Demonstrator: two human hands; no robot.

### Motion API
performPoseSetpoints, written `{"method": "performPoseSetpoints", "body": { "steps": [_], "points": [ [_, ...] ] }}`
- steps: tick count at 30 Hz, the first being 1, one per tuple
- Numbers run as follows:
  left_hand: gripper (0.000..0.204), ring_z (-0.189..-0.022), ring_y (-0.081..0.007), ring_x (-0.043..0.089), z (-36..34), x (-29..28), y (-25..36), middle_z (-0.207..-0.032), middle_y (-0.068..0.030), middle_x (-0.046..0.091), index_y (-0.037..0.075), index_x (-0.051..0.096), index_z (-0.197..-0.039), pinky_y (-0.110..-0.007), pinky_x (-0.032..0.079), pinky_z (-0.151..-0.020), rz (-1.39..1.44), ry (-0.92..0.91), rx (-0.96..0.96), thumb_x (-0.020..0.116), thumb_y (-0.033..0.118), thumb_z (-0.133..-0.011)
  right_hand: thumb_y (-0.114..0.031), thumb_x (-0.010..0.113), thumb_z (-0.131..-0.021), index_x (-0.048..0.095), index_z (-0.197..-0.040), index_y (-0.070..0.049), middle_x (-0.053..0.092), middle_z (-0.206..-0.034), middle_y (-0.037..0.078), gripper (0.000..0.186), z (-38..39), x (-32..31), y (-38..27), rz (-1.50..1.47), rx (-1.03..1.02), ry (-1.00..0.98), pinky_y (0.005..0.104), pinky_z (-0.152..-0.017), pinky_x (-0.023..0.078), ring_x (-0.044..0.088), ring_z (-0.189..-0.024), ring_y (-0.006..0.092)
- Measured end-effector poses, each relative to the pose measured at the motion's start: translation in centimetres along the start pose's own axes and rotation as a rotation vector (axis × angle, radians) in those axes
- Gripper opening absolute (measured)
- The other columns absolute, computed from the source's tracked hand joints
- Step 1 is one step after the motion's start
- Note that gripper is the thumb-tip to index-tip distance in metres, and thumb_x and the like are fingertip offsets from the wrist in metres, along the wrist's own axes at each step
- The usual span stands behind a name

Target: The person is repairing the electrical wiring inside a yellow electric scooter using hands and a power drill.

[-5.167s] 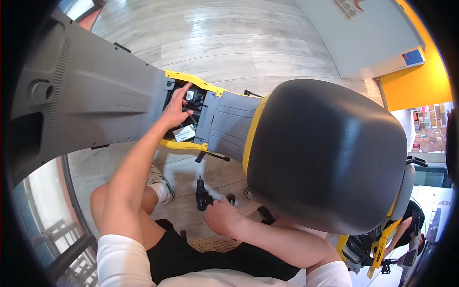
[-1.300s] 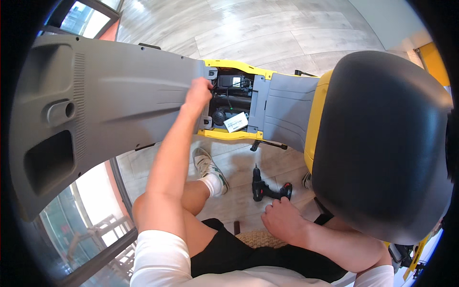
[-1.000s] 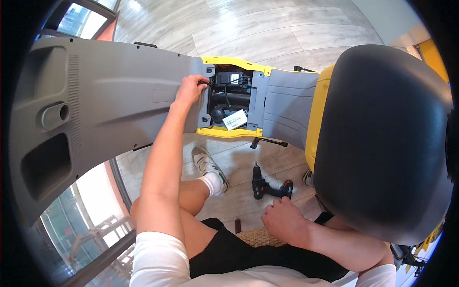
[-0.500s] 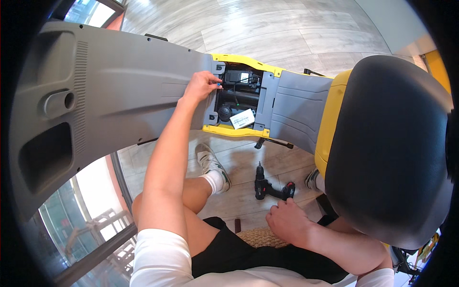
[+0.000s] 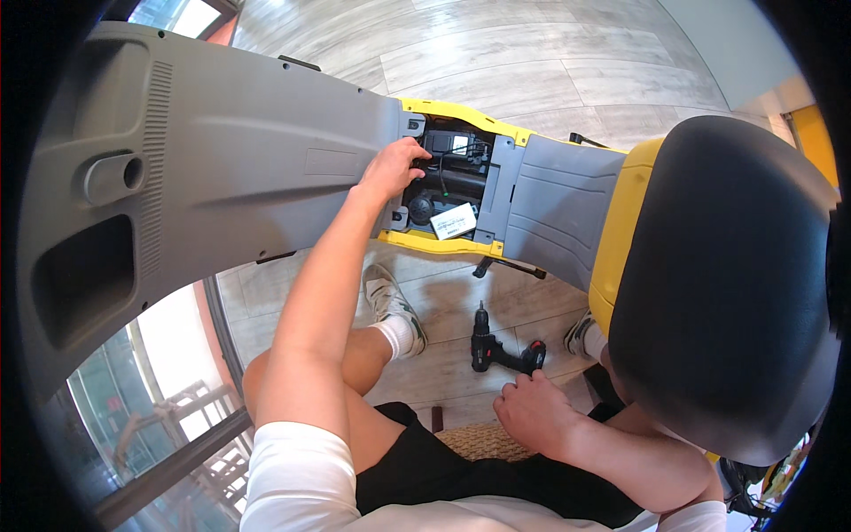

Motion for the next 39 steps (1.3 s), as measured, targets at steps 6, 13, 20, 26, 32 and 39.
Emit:
{"method": "performPoseSetpoints", "body": {
  "steps": [6, 13, 20, 26, 32, 39],
  "points": [
    [0.052, -0.101, -0.0299, 0.067, 0.0, -0.4, -0.2, -0.114, -0.0096, 0.064, 0.007, 0.069, -0.120, -0.041, 0.056, -0.089, 0.057, 0.004, -0.030, 0.087, -0.003, -0.073, -0.017, 0.065, -0.091, 0.073, -0.106, -0.008, 0.071, -0.100, 0.008, 0.020, -0.1, 0.1, 0.1, 0.000, 0.002, 0.005, 0.0411, -0.083, 0.050, 0.068, -0.095, 0.0262],
    [0.064, -0.110, -0.0328, 0.064, 0.0, -0.5, 0.1, -0.121, -0.0114, 0.060, 0.007, 0.066, -0.126, -0.043, 0.055, -0.098, -0.018, 0.176, -0.068, 0.091, 0.000, -0.067, -0.017, 0.065, -0.091, 0.072, -0.107, -0.007, 0.071, -0.100, 0.009, 0.021, 0.0, -0.1, 0.1, 0.002, 0.001, -0.007, 0.0411, -0.083, 0.050, 0.068, -0.096, 0.0264],
    [0.044, -0.116, -0.0324, 0.061, -0.1, 1.0, 0.7, -0.119, -0.0106, 0.059, 0.009, 0.074, -0.121, -0.043, 0.054, -0.099, -0.189, 0.098, -0.008, 0.085, 0.006, -0.079, -0.018, 0.060, -0.096, 0.075, -0.109, -0.008, 0.073, -0.106, 0.010, 0.022, -0.1, -0.2, 0.1, -0.026, 0.003, -0.045, 0.0444, -0.086, 0.049, 0.068, -0.100, 0.0270],
    [0.025, -0.117, -0.0297, 0.059, 0.2, 1.9, 0.5, -0.120, -0.0093, 0.057, 0.008, 0.079, -0.108, -0.042, 0.054, -0.095, -0.212, 0.137, 0.000, 0.081, 0.012, -0.083, -0.019, 0.056, -0.099, 0.077, -0.109, -0.009, 0.074, -0.108, 0.010, 0.025, -0.4, 0.2, 0.1, -0.032, 0.014, -0.055, 0.0455, -0.087, 0.048, 0.068, -0.102, 0.0271],
    [0.019, -0.115, -0.0330, 0.057, 0.9, 2.0, 2.0, -0.116, -0.0101, 0.056, 0.006, 0.074, -0.089, -0.044, 0.052, -0.093, -0.250, 0.223, 0.097, 0.085, 0.018, -0.080, -0.018, 0.061, -0.094, 0.073, -0.107, -0.008, 0.071, -0.101, 0.009, 0.021, -0.3, 0.4, 0.2, -0.020, 0.009, -0.022, 0.0426, -0.083, 0.049, 0.068, -0.097, 0.0266],
    [0.038, -0.098, -0.0318, 0.053, -0.2, 1.1, -0.1, -0.097, -0.0085, 0.054, 0.003, 0.057, -0.072, -0.042, 0.049, -0.084, 0.100, 0.194, 0.006, 0.090, 0.022, -0.078, -0.018, 0.058, -0.097, 0.077, -0.112, -0.008, 0.074, -0.111, 0.012, 0.025, -0.3, 0.7, 0.1, -0.012, 0.007, -0.075, 0.0472, -0.090, 0.049, 0.068, -0.106, 0.0291]
  ]
}}
Point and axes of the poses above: each hand's wrist, its own z-axis away from the middle knuckle, its own x-axis out of the palm, y = z × x, the point moved 5 cm from there along -z, towards the middle knuckle
